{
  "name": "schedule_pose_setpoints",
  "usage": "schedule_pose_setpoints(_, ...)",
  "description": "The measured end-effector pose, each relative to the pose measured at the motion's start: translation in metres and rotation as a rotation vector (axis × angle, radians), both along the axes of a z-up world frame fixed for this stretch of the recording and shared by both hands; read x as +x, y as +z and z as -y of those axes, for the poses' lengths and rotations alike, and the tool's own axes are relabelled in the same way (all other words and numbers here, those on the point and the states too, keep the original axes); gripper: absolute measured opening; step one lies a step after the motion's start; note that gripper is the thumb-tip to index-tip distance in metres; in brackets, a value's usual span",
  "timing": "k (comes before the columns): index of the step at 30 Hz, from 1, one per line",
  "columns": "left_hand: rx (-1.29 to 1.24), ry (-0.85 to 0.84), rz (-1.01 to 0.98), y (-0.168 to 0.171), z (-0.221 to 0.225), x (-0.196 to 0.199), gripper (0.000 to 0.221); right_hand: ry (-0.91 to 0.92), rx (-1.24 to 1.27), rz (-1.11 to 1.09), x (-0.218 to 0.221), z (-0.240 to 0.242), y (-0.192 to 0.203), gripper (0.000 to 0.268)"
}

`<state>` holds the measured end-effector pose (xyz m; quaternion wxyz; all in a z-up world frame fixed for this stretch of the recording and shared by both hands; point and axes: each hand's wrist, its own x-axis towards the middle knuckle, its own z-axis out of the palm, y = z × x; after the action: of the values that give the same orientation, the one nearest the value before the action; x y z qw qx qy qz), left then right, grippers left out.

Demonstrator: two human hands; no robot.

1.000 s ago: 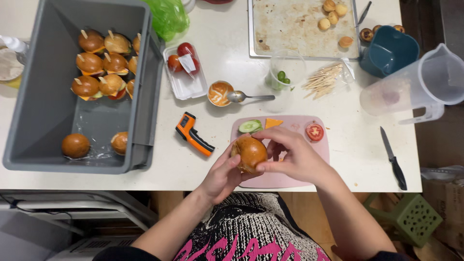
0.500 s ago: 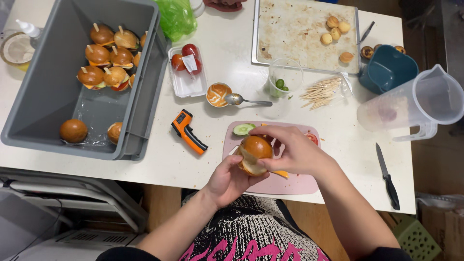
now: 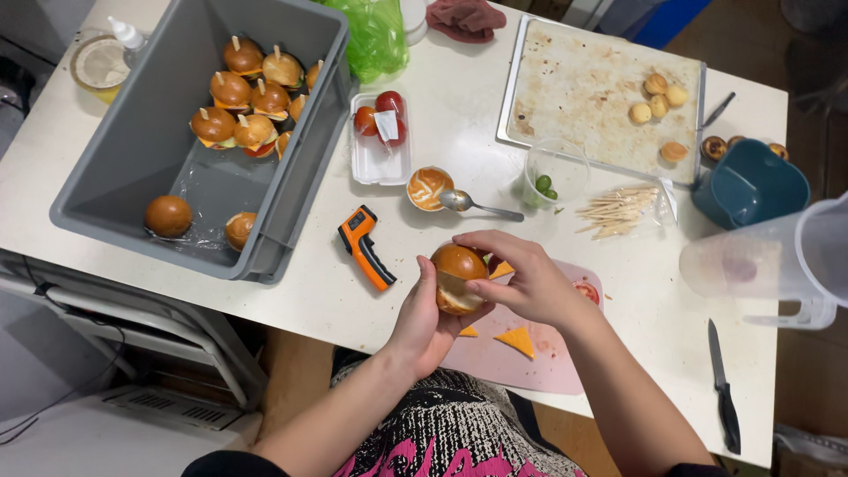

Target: The person assembles mini burgers by hand and using a spoon; they apply sauce to buns, add slices of cucumber, tomato, and cheese, and place the finished burgers into a large plastic bin.

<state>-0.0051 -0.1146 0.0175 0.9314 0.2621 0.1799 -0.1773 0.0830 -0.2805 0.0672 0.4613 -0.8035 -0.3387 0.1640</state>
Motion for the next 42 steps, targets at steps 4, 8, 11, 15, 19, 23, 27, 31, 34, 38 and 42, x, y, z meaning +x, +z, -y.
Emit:
schedule_pose_setpoints(4,-0.009,0.088,0.064,0.008,0.0,0.003,0.075,0.058,0.151,0.049,0.009,0.004,-0.007,0.055)
schedule_pose_setpoints(8,0.039,0.108,0.13,0.018,0.002,0.004,0.058,0.099,0.231,0.04,0.018,0.012,-0.01,0.053)
schedule_pose_setpoints(11,0.038,0.098,0.165,0.029,0.004,0.005,0.056,0.096,0.278,-0.008,0.017,0.017,-0.004,0.052)
schedule_pose_setpoints(15,-0.151,0.032,0.134,0.035,0.0,0.012,0.07,0.102,0.28,0.066,0.016,0.017,0.011,0.05)
schedule_pose_setpoints(19,-0.178,-0.025,0.015,0.018,-0.002,0.024,0.082,0.135,0.157,0.201,0.015,0.008,0.021,0.054)
schedule_pose_setpoints(23,-0.149,-0.062,0.085,-0.003,0.001,0.022,0.096,0.067,0.141,0.098,0.02,0.002,0.02,0.059)
schedule_pose_setpoints(27,-0.151,-0.079,0.085,-0.015,-0.004,0.018,0.097,0.068,0.145,0.081,0.02,-0.003,0.011,0.058)
schedule_pose_setpoints(31,-0.148,-0.073,0.092,-0.027,-0.01,0.017,0.091,0.059,0.147,0.108,0.026,-0.01,0.002,0.053)
schedule_pose_setpoints(34,-0.218,-0.054,0.125,-0.035,-0.015,0.018,0.094,0.055,0.152,0.122,0.03,-0.016,-0.003,0.051)
schedule_pose_setpoints(38,-0.203,-0.014,0.052,-0.041,-0.024,0.022,0.086,0.053,0.187,0.185,0.035,-0.023,-0.017,0.053)
schedule_pose_setpoints(42,-0.189,0.194,-0.095,-0.055,-0.044,0.035,0.089,-0.044,0.208,-0.049,0.055,-0.002,-0.057,0.051)
